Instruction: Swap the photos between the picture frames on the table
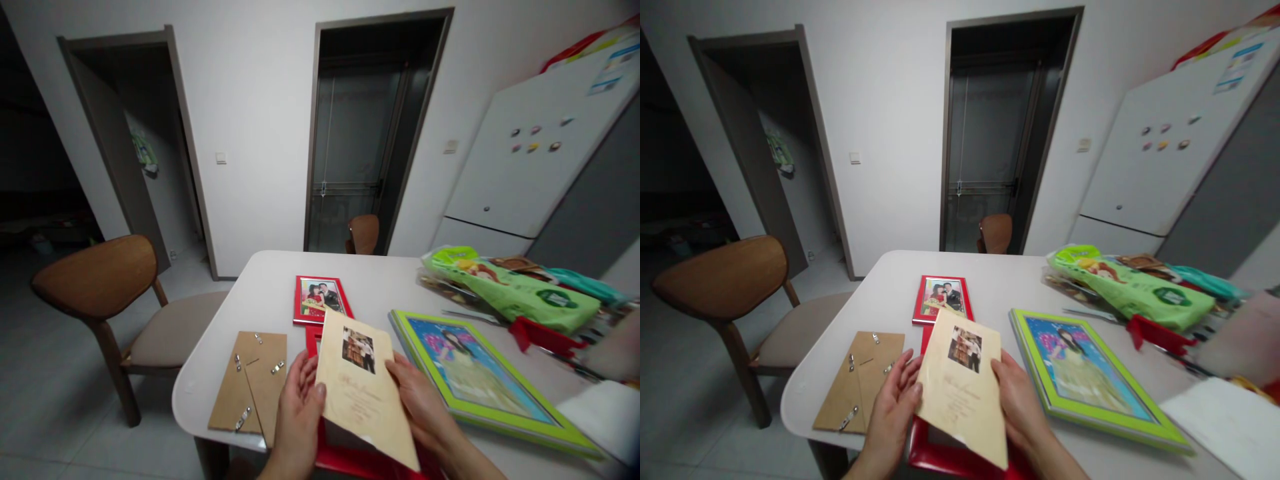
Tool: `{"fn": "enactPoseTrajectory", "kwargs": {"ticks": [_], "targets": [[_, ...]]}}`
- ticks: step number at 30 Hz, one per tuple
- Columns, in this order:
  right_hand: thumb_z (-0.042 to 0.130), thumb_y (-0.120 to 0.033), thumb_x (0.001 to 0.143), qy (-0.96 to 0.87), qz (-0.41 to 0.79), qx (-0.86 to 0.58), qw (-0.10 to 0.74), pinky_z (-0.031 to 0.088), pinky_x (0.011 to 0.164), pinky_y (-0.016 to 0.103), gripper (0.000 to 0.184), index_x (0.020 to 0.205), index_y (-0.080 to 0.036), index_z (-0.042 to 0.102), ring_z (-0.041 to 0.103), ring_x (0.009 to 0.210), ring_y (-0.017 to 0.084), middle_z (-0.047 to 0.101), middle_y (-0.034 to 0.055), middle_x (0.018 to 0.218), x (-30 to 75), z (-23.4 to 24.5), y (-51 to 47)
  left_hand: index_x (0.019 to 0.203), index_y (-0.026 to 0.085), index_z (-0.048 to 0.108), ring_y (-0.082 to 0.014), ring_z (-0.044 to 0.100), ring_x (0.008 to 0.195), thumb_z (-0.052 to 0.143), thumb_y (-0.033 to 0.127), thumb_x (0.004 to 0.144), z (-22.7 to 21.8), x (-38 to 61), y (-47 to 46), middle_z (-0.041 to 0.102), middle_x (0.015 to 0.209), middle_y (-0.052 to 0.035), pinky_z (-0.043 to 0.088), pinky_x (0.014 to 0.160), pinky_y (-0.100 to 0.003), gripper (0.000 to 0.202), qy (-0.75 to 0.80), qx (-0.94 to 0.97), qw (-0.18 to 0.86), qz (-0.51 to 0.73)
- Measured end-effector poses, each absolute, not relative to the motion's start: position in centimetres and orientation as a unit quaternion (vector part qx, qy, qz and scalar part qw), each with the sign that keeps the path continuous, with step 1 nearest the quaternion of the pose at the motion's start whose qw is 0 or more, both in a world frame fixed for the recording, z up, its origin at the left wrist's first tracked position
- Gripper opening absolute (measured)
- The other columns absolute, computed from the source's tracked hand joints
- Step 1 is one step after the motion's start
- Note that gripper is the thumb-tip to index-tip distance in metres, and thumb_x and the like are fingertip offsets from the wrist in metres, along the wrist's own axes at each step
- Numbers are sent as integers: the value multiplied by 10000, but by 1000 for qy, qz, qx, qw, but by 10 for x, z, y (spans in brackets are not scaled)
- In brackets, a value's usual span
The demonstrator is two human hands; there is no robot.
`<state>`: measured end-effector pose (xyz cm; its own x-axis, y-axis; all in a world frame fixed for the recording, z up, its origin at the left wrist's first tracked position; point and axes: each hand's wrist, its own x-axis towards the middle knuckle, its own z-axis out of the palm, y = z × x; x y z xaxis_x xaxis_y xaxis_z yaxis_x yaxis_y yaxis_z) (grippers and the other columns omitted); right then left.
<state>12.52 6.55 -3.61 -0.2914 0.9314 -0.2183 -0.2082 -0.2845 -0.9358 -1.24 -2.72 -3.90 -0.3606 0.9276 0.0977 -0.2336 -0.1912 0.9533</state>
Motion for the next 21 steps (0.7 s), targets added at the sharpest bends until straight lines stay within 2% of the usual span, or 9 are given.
{"fn": "enactPoseTrajectory", "kwargs": {"ticks": [2, 5, 8, 12, 17, 21], "targets": [[378, -232, 693, -464, 661, -457, 373, 470, 546, 290, 472, 1157, -148, 404, 623, 649, 197, 670, 68, 790, 140, -36, 76, 1175, 97, 378, -239, 434, 1088, 537, 278, 662, -49, -21, -27, 468, 1181, -154, 344, 923, -336, 566, 514, 386, 432, 633], [342, -227, 690, -538, 604, -492, 322, 460, 528, 275, 486, 1161, -130, 412, 624, 636, 193, 673, 66, 771, 147, -41, 87, 1120, 131, 464, -233, 419, 1099, 521, 183, 629, -56, -27, -32, 484, 1177, -115, 301, 958, -347, 497, 590, 492, 384, 512], [321, -237, 698, -608, 532, -504, 306, 455, 546, 260, 477, 1145, -118, 435, 623, 658, 184, 671, 63, 796, 141, -50, 94, 1140, 136, 458, -243, 379, 1131, 515, 134, 602, -60, -25, -37, 449, 1215, -109, 276, 979, -365, 541, 619, 596, 313, 404], [301, -251, 716, -672, 448, -508, 300, 443, 590, 246, 439, 1085, -103, 488, 613, 712, 182, 661, 76, 843, 132, -60, 103, 1153, 118, 439, -246, 358, 1148, 501, 123, 608, -64, -23, -40, 414, 1242, -127, 287, 975, -390, 548, 607, 670, 252, 346], [326, -267, 739, -778, 205, -550, 225, 394, 661, 259, 351, 972, -132, 550, 582, 771, 198, 633, 110, 876, 128, -58, 102, 1131, 76, 452, -240, 368, 1141, 505, 114, 618, -57, -24, -40, 426, 1230, -145, 303, 969, -392, 518, 609, 716, 204, 273], [325, -329, 766, -794, 21, -591, 142, 357, 596, 303, 328, 887, -127, 553, 553, 723, 231, 582, 133, 820, 122, -58, 93, 1150, 57, 434, -238, 349, 1155, 508, 130, 638, -49, -20, -37, 401, 1248, -153, 282, 982, -374, 522, 616, 731, 201, 217]]}}
